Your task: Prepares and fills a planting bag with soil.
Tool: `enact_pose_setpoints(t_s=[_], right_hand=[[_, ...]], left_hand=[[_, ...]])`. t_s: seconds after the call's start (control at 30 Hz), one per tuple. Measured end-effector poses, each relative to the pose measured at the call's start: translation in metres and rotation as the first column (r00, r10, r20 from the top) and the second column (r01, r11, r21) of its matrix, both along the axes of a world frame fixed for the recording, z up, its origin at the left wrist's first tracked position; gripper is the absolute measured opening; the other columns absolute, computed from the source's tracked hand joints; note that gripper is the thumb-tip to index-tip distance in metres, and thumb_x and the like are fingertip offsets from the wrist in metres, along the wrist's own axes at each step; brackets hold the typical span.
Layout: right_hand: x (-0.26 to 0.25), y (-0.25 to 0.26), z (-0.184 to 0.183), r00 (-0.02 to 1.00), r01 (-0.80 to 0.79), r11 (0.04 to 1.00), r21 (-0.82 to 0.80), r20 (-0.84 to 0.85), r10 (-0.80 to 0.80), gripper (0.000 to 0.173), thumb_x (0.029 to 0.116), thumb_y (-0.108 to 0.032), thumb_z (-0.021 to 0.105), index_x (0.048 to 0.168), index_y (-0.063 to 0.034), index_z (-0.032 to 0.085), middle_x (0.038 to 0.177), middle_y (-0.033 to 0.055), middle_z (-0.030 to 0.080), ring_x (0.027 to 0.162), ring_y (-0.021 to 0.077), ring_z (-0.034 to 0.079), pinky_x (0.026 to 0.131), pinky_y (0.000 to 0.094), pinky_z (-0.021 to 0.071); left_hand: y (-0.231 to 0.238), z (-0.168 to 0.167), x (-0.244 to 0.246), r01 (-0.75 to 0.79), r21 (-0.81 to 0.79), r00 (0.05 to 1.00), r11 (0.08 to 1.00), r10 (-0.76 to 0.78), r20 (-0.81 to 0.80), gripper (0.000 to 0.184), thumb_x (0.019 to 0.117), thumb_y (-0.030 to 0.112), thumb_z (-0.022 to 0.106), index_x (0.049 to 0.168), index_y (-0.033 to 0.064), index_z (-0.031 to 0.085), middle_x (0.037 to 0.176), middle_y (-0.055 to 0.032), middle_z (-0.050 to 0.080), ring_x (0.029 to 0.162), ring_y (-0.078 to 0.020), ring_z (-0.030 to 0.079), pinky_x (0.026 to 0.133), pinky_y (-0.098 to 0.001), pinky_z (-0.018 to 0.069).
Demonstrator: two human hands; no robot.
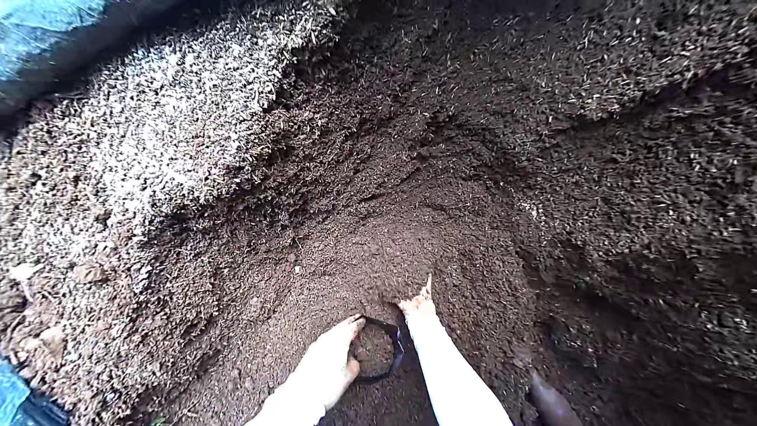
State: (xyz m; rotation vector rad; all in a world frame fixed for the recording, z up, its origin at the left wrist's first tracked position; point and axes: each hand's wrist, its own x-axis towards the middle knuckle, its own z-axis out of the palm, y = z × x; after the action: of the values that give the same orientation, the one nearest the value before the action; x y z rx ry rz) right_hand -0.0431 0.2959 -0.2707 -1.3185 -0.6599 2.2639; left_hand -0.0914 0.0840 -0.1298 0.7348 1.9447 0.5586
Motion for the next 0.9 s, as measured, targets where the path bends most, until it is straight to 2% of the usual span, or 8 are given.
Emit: enact_pose_setpoints(t_s=[0.17, 0.3, 0.43, 0.53, 0.6, 0.7, 0.8, 0.9], right_hand=[[0.034, 0.000, 0.047, 0.984, -0.109, 0.994, -0.021, -0.143, 0.105, 0.073, 0.1022, -0.072, 0.012, 0.129, -0.0162, 0.052, 0.102, 0.0053, 0.071, 0.091, 0.0172, 0.071, 0.071, 0.0403, 0.0607], [0.073, -0.020, 0.087, 0.895, -0.187, 0.978, 0.094, -0.394, 0.210, 0.050, 0.1008, -0.064, 0.043, 0.103, -0.0207, 0.068, 0.087, -0.0011, 0.077, 0.079, 0.0104, 0.075, 0.067, 0.0320, 0.0634], [0.083, -0.042, 0.126, 0.856, -0.374, 0.927, 0.020, -0.377, 0.354, 0.058, 0.1021, -0.067, 0.034, 0.107, -0.0225, 0.071, 0.097, 0.0024, 0.078, 0.089, 0.0167, 0.076, 0.074, 0.0400, 0.0643], [0.082, -0.057, 0.145, 0.870, -0.426, 0.902, 0.065, -0.245, 0.429, 0.051, 0.1086, -0.047, 0.025, 0.114, -0.0158, 0.065, 0.097, 0.0055, 0.076, 0.087, 0.0178, 0.075, 0.074, 0.0390, 0.0638], [0.080, -0.072, 0.159, 0.892, -0.435, 0.876, 0.207, -0.031, 0.451, 0.038, 0.1093, -0.031, 0.030, 0.132, -0.0104, 0.051, 0.100, 0.0059, 0.071, 0.085, 0.0145, 0.072, 0.073, 0.0344, 0.0621], [0.081, -0.079, 0.176, 0.772, -0.626, 0.641, 0.444, 0.238, 0.589, 0.052, 0.1008, -0.015, 0.044, 0.149, 0.0024, 0.040, 0.137, 0.0117, 0.057, 0.115, 0.0141, 0.062, 0.094, 0.0342, 0.0547], [0.084, -0.067, 0.176, 0.575, -0.784, 0.063, 0.617, 0.685, 0.448, 0.044, 0.0974, -0.023, 0.057, 0.135, -0.0002, 0.062, 0.157, 0.0210, 0.041, 0.139, 0.0263, 0.049, 0.107, 0.0381, 0.0490], [0.074, -0.056, 0.162, 0.097, -0.966, -0.222, 0.131, 0.983, 0.157, 0.057, 0.1022, -0.049, 0.056, 0.144, -0.0109, 0.056, 0.154, 0.0206, 0.046, 0.136, 0.0374, 0.053, 0.108, 0.0558, 0.0479]], left_hand=[[-0.006, -0.003, 0.006, -0.103, 0.118, 0.992, 0.988, 0.094, 0.080, 0.075, 0.0908, 0.007, 0.066, 0.160, 0.0078, 0.037, 0.166, -0.0095, 0.036, 0.150, -0.0207, 0.040, 0.123, -0.0399, 0.0325], [-0.004, 0.000, 0.011, -0.119, 0.150, 0.990, 0.982, 0.105, 0.096, 0.070, 0.0912, 0.012, 0.070, 0.155, 0.0047, 0.043, 0.158, -0.0165, 0.046, 0.141, -0.0270, 0.050, 0.118, -0.0465, 0.0378], [0.000, 0.010, 0.020, -0.175, 0.107, 0.981, 0.979, 0.164, 0.104, 0.063, 0.0906, 0.015, 0.074, 0.147, -0.0002, 0.049, 0.144, -0.0208, 0.056, 0.127, -0.0316, 0.059, 0.111, -0.0505, 0.0441], [-0.003, 0.015, 0.028, -0.204, 0.075, 0.978, 0.976, 0.200, 0.060, 0.068, 0.0859, 0.011, 0.078, 0.144, -0.0050, 0.048, 0.142, -0.0243, 0.056, 0.132, -0.0349, 0.056, 0.113, -0.0514, 0.0427], [-0.004, 0.022, 0.031, -0.225, -0.019, 0.973, 0.974, 0.225, 0.046, 0.066, 0.0898, 0.016, 0.077, 0.143, -0.0063, 0.045, 0.139, -0.0265, 0.056, 0.132, -0.0372, 0.055, 0.112, -0.0526, 0.0433], [-0.010, 0.021, 0.033, -0.242, 0.017, 0.969, 0.970, 0.241, 0.057, 0.078, 0.0929, 0.017, 0.074, 0.156, -0.0038, 0.033, 0.157, -0.0233, 0.043, 0.147, -0.0325, 0.043, 0.122, -0.0478, 0.0332], [-0.017, 0.009, 0.035, -0.222, 0.096, 0.975, 0.970, 0.221, 0.029, 0.078, 0.0924, 0.015, 0.073, 0.159, 0.0024, 0.033, 0.164, -0.0164, 0.037, 0.151, -0.0267, 0.037, 0.124, -0.0452, 0.0304], [-0.018, 0.005, 0.037, -0.201, 0.116, 0.980, 0.973, 0.198, 0.036, 0.081, 0.0941, 0.015, 0.071, 0.162, 0.0062, 0.028, 0.168, -0.0112, 0.029, 0.154, -0.0231, 0.032, 0.126, -0.0438, 0.0271]])
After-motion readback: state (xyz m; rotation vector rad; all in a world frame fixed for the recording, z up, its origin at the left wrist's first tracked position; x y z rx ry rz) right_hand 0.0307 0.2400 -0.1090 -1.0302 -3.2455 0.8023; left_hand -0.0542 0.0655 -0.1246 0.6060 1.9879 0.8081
